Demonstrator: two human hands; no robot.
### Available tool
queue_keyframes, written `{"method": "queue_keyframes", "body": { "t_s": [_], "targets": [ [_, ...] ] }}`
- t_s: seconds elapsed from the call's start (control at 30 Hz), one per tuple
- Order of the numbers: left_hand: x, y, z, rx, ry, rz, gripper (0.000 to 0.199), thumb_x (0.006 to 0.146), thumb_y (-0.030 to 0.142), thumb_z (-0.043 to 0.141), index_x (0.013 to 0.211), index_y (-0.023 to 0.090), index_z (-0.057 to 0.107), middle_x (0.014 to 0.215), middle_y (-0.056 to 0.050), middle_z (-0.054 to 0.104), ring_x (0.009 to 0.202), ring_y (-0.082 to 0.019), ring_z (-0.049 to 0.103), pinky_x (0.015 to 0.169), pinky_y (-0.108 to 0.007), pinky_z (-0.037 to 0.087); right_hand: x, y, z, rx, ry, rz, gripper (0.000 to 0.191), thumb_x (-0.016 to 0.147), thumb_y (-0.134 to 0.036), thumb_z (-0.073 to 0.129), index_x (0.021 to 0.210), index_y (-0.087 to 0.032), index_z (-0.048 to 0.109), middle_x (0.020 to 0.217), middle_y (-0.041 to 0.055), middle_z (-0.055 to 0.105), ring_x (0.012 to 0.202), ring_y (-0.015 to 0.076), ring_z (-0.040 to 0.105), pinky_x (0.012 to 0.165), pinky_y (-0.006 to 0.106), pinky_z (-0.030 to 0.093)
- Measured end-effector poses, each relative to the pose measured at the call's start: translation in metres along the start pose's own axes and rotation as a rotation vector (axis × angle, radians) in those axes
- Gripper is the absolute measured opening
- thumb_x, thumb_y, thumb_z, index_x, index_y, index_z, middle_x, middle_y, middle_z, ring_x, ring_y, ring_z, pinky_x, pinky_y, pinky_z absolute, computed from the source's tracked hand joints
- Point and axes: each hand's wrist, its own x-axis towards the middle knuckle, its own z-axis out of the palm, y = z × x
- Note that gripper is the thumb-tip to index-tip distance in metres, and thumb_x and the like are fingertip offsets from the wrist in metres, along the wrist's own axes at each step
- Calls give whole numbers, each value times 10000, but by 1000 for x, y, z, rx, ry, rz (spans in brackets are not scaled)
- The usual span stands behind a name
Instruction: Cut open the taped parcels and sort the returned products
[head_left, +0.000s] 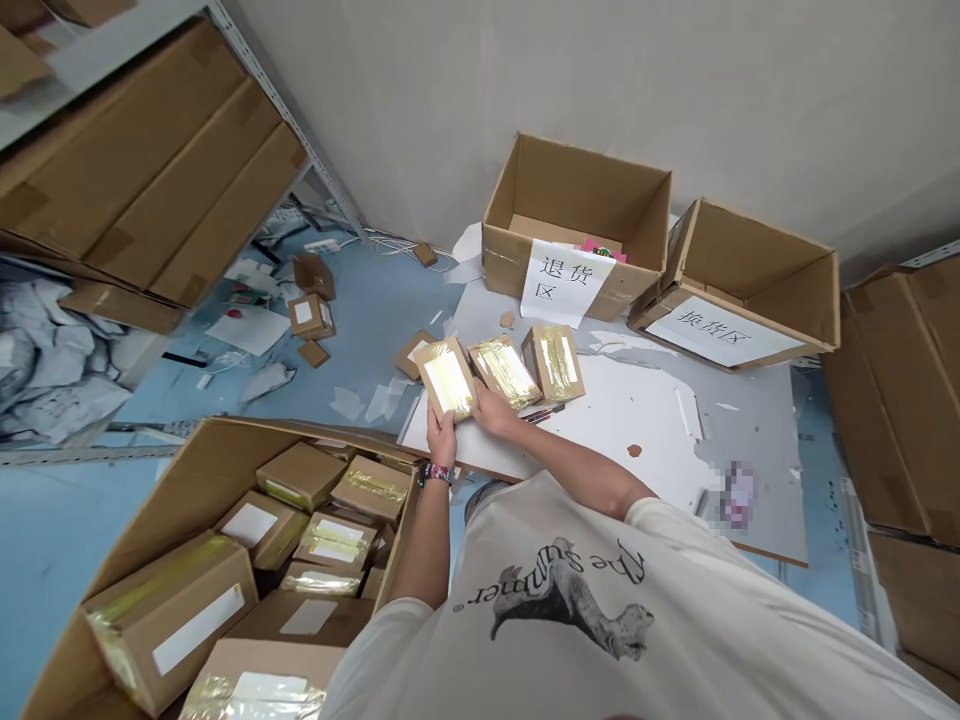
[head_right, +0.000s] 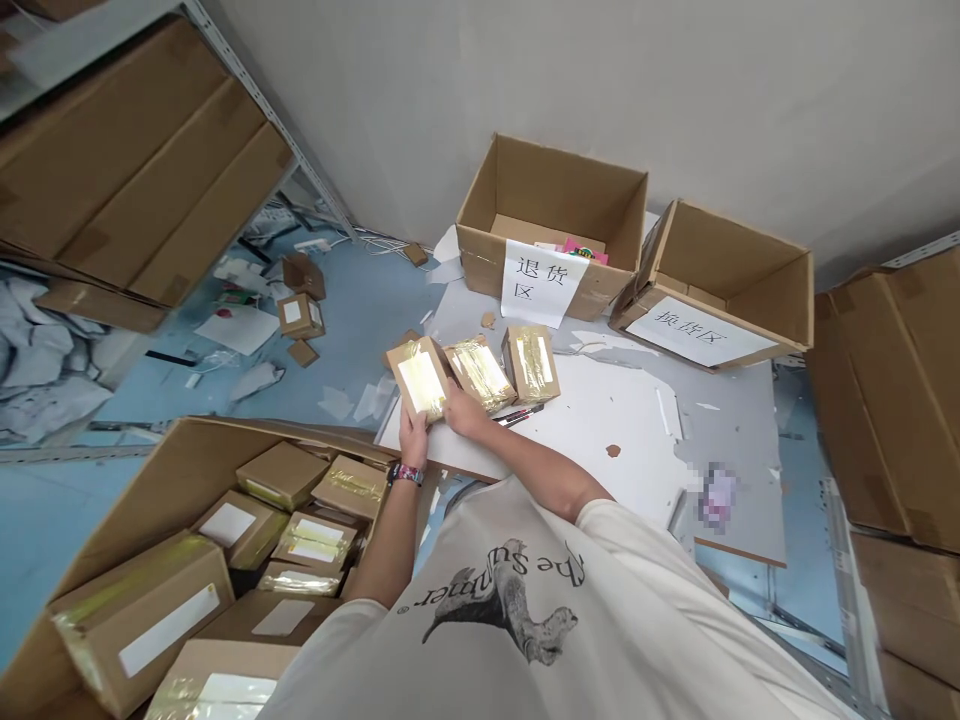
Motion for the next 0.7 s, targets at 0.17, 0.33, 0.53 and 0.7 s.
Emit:
{"method": "queue_keyframes", "body": {
  "t_s": [0.17, 0.33, 0.53, 0.7],
  "targets": [
    [18, 10, -9, 102, 23, -39, 759, 1062, 450, 729, 1774, 246, 563, 1682, -104, 717, 1578, -335, 661, 1365, -473, 491, -31, 19, -40, -177, 283, -97, 601, 1110, -273, 580, 1703, -194, 634, 1669, 197, 648, 1555, 398, 553, 1319, 570, 483],
    [22, 6, -10, 132, -35, 7, 829, 1071, 449, 703, 1840, 244, 470, 1746, -101, 663, 1587, -326, 658, 1357, -453, 496, -59, 59, -64, -386, 93, -96, 1005, 918, -307, 933, 1824, -313, 497, 1947, 155, 323, 1704, 466, 372, 1340, 648, 444],
    [36, -5, -16, 155, -180, 104, 924, 1092, 563, 679, 1894, 250, 344, 1795, -115, 610, 1613, -305, 638, 1373, -451, 475, -35, 52, -48, -578, 127, 56, 859, 1081, -386, 809, 1860, -323, 452, 1977, 169, 265, 1546, 454, 514, 1288, 635, 437],
    [41, -4, -21, 214, -207, 185, 911, 1105, 578, 639, 1895, 222, 355, 1838, -107, 557, 1668, -314, 579, 1394, -449, 455, -25, 46, -52, -510, 166, 61, 801, 1128, -539, 718, 1854, -308, 468, 1963, 168, 308, 1567, 482, 481, 1310, 668, 384]
  ]
}}
